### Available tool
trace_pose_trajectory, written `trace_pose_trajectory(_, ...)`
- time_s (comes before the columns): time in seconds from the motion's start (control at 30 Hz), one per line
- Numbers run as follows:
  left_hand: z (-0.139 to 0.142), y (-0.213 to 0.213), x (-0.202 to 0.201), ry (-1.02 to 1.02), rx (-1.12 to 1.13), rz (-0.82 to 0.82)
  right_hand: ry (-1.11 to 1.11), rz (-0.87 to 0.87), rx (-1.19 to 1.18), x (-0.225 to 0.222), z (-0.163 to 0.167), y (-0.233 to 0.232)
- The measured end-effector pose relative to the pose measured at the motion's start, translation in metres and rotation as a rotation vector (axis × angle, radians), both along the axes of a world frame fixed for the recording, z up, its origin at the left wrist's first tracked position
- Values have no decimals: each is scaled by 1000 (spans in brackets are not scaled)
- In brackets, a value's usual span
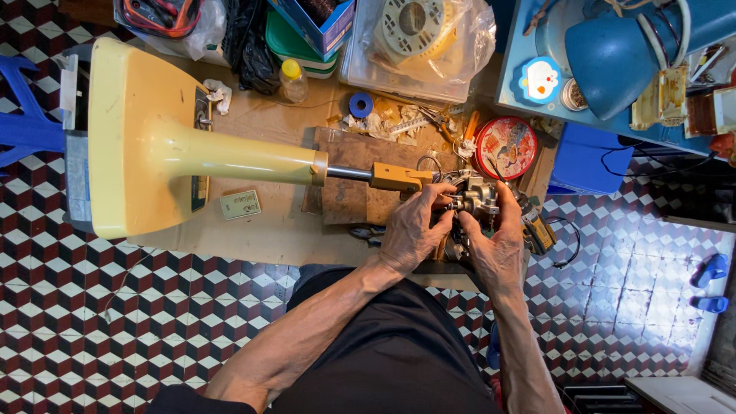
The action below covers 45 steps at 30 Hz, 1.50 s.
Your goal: The person disassembles a small electric motor, removes the rotor, and then reassembles the motor by inserting the rotor back into the stator and connecting wires. The person uses a multimeter to test the motor's electrical connections.
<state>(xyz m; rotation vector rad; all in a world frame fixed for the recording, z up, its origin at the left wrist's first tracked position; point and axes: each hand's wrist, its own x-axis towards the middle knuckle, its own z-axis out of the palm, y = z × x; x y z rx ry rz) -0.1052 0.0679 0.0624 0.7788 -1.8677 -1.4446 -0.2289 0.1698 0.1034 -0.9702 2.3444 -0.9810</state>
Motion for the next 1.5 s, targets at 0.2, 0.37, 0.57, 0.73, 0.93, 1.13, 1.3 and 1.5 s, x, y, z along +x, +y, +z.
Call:
trace_pose_trajectory(0.2, -9, 2, -2, -42, 13, -20, 110, 79, -14, 4, -9, 1)
trace_pose_trajectory(0.37, -13, 10, -1, -32, -35, -51, 22, 72, 22, 1, -6, 3)
trace_pose_trajectory(0.57, -10, 9, 1, 20, 13, -30, 380, 247, 36, -9, 3, -2)
trace_pose_trajectory(0.73, -4, 10, 1, -47, 38, -17, 513, 576, 223, -36, 11, -19)
trace_pose_trajectory(0.93, -4, 11, -1, -63, 14, -4, 491, 689, 143, -40, 16, -25)
trace_pose_trajectory(1.13, -4, 12, -3, -68, 2, 4, 459, 670, 134, -43, 15, -24)
trace_pose_trajectory(1.3, -1, 9, -5, -46, -39, -3, 480, 681, 120, -46, 9, -23)
trace_pose_trajectory(1.5, 6, 6, -6, -97, -32, 8, 428, 677, 90, -49, 7, -24)
